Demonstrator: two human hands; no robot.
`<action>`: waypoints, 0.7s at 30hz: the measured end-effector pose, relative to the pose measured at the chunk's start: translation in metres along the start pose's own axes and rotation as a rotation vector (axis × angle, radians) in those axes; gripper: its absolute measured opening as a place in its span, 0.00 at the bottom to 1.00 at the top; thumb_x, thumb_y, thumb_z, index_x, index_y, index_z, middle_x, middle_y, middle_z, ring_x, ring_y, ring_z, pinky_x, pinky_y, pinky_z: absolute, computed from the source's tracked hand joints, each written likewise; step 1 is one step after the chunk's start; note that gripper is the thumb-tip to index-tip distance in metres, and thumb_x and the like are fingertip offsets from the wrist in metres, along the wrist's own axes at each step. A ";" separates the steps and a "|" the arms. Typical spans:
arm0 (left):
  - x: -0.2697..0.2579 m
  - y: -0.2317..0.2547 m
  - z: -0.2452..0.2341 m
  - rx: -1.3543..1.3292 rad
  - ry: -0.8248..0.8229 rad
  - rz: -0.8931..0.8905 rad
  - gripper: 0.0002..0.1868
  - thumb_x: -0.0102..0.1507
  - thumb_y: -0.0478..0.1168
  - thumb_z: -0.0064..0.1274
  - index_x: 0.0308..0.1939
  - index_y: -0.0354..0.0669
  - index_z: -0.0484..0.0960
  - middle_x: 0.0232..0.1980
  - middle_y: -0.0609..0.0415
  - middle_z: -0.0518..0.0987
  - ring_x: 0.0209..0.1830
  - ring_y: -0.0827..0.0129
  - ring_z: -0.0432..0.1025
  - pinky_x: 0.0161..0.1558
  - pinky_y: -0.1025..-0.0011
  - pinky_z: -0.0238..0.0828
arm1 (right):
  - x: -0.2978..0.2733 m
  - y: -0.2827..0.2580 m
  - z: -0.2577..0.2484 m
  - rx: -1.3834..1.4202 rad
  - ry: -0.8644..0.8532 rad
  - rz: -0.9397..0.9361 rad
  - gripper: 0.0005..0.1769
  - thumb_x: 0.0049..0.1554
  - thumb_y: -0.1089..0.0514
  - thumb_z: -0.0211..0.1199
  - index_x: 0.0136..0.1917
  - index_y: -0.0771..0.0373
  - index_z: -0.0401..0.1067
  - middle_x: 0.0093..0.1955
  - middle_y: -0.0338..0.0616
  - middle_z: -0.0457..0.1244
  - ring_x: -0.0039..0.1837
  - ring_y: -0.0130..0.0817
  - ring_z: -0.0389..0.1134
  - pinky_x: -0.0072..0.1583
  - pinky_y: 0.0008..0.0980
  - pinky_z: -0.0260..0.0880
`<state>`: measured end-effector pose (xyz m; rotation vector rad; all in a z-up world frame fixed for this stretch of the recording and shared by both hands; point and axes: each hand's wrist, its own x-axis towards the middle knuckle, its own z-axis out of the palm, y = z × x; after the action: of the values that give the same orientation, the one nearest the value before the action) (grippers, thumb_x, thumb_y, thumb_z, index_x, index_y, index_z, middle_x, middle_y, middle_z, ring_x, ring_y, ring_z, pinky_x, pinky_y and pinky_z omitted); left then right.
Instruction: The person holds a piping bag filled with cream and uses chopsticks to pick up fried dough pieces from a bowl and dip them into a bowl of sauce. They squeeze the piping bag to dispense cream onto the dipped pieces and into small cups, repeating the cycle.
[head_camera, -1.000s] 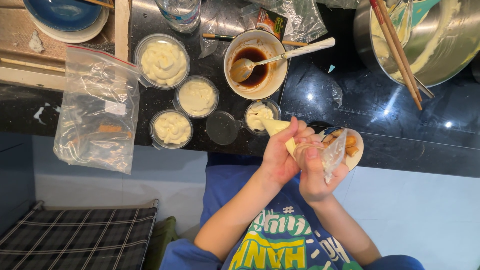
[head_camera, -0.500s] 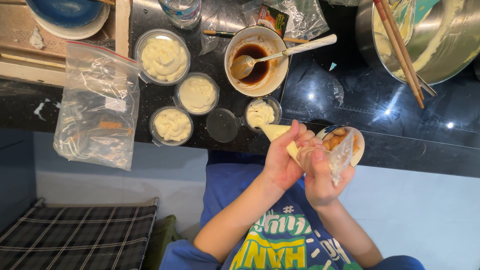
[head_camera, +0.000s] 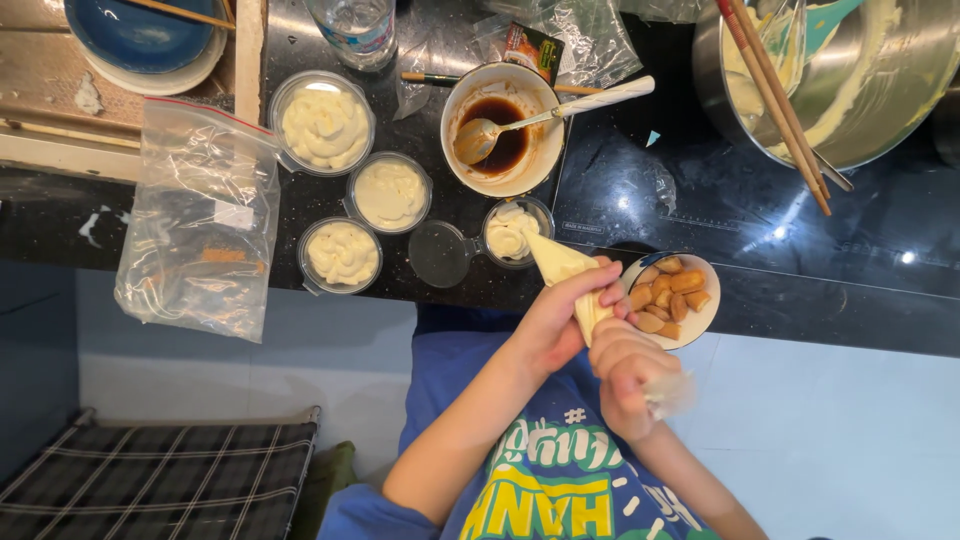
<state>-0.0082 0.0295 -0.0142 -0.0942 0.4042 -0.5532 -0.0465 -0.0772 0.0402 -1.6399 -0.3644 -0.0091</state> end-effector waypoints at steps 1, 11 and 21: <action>-0.001 -0.001 -0.004 0.004 0.000 0.000 0.06 0.69 0.38 0.52 0.40 0.47 0.71 0.29 0.60 0.67 0.33 0.71 0.69 0.46 0.66 0.72 | -0.002 0.000 -0.004 0.002 0.002 -0.002 0.24 0.63 0.51 0.53 0.29 0.64 0.58 0.30 0.44 0.58 0.36 0.39 0.59 0.46 0.39 0.61; -0.022 0.002 -0.028 0.906 0.416 0.359 0.09 0.65 0.38 0.58 0.33 0.41 0.74 0.25 0.58 0.72 0.23 0.71 0.69 0.28 0.71 0.67 | -0.013 0.019 -0.066 -0.079 0.015 -0.107 0.33 0.67 0.37 0.51 0.46 0.74 0.70 0.47 0.52 0.66 0.51 0.45 0.69 0.57 0.40 0.67; -0.075 0.019 0.026 1.690 0.680 0.690 0.13 0.63 0.37 0.57 0.31 0.36 0.70 0.27 0.43 0.73 0.27 0.47 0.71 0.31 0.60 0.68 | 0.114 -0.001 -0.059 -0.430 0.117 0.258 0.04 0.66 0.66 0.63 0.53 0.68 0.77 0.45 0.36 0.67 0.44 0.16 0.65 0.46 0.17 0.65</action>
<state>-0.0466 0.0852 0.0320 1.8331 0.4712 -0.0748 0.0739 -0.1085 0.0730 -2.0920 -0.0581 0.0124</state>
